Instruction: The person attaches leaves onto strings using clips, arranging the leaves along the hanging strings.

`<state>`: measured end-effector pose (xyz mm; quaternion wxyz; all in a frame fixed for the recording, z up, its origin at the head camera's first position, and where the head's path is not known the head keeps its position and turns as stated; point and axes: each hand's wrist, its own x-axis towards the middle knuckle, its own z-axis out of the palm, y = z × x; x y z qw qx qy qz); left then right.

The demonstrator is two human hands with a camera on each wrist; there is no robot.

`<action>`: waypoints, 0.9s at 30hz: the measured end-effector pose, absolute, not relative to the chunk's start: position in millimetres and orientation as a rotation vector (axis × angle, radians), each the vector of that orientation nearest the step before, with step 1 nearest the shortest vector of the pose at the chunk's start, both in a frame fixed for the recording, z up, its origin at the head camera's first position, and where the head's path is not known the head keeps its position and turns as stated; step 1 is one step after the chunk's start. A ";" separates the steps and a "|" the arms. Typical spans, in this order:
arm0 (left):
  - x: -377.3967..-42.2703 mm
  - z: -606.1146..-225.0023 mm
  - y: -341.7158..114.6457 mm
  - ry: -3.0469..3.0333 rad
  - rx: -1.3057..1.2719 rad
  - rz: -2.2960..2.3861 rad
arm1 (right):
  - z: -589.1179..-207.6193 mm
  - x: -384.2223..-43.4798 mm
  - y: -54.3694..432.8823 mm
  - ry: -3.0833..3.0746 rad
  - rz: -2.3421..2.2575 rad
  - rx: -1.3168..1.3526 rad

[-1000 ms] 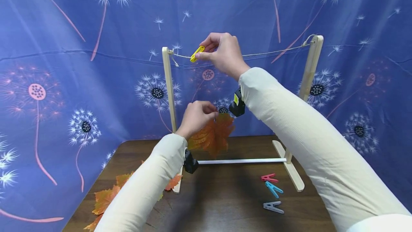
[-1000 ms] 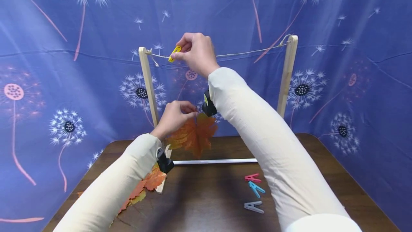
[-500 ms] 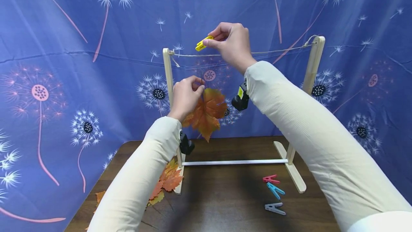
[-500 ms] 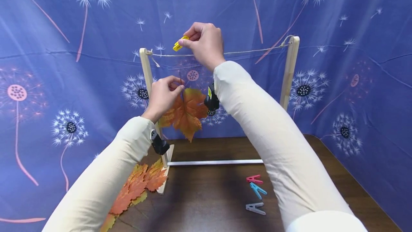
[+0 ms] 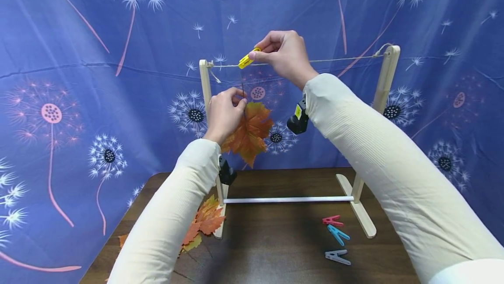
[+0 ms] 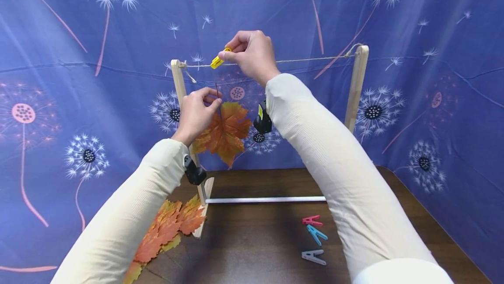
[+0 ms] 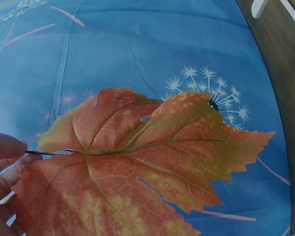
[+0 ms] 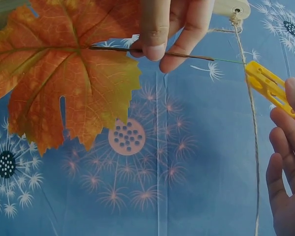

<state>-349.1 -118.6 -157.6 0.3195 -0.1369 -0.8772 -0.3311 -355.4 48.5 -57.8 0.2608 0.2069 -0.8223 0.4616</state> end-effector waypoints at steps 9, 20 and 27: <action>-349.6 -153.2 -119.3 -2.295 -0.331 -0.934 | -56.5 -357.7 47.8 -2.218 1.292 0.574; -350.1 -151.1 -121.3 -2.289 -0.330 -0.945 | -54.6 -361.5 39.8 -2.249 1.262 0.580; -351.8 -149.6 -121.2 -2.287 -0.329 -0.955 | -53.6 -361.4 35.9 -2.293 1.236 0.569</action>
